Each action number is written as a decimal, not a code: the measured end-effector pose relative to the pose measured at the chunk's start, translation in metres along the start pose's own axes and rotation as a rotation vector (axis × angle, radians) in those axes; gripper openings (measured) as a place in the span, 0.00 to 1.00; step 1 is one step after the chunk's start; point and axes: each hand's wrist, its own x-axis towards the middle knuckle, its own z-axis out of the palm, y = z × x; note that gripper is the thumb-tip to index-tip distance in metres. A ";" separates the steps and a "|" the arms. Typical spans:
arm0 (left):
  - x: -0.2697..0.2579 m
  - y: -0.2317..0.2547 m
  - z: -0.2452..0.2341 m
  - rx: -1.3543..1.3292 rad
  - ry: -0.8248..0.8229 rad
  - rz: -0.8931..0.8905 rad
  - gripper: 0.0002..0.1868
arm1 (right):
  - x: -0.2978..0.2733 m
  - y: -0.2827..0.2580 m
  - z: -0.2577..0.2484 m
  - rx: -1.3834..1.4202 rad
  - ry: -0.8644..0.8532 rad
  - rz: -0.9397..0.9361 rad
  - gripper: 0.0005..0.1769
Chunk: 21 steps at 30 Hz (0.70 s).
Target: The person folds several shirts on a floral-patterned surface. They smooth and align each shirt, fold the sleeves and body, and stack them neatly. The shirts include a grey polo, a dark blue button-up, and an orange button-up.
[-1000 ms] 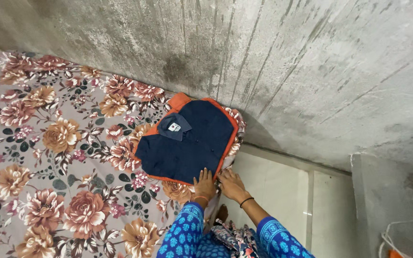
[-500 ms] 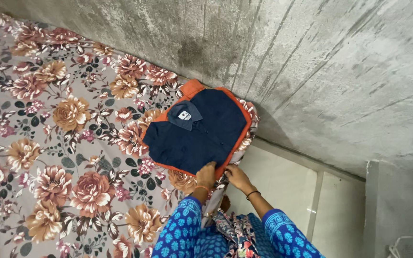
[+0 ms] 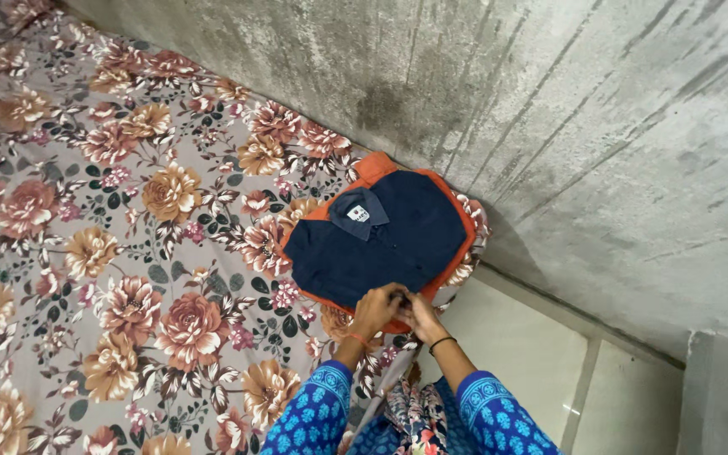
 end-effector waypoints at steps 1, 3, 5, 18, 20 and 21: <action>-0.001 -0.005 0.002 -0.183 0.124 -0.096 0.14 | 0.002 -0.003 0.003 0.020 0.022 -0.014 0.13; -0.002 -0.018 0.009 -0.551 0.371 -0.282 0.14 | 0.005 -0.012 0.008 0.094 0.037 -0.022 0.09; -0.005 -0.038 0.013 -0.773 0.547 -0.418 0.18 | 0.008 -0.023 0.012 0.206 0.026 -0.011 0.09; 0.013 -0.077 -0.008 -1.957 0.514 -0.511 0.58 | -0.007 -0.025 -0.016 0.299 -0.185 -0.021 0.11; 0.022 -0.074 -0.014 -1.986 0.686 -0.674 0.60 | -0.021 -0.015 -0.026 0.168 -0.029 0.138 0.14; 0.027 -0.074 -0.018 -1.991 0.780 -0.757 0.61 | -0.025 -0.011 -0.028 0.122 0.023 0.205 0.17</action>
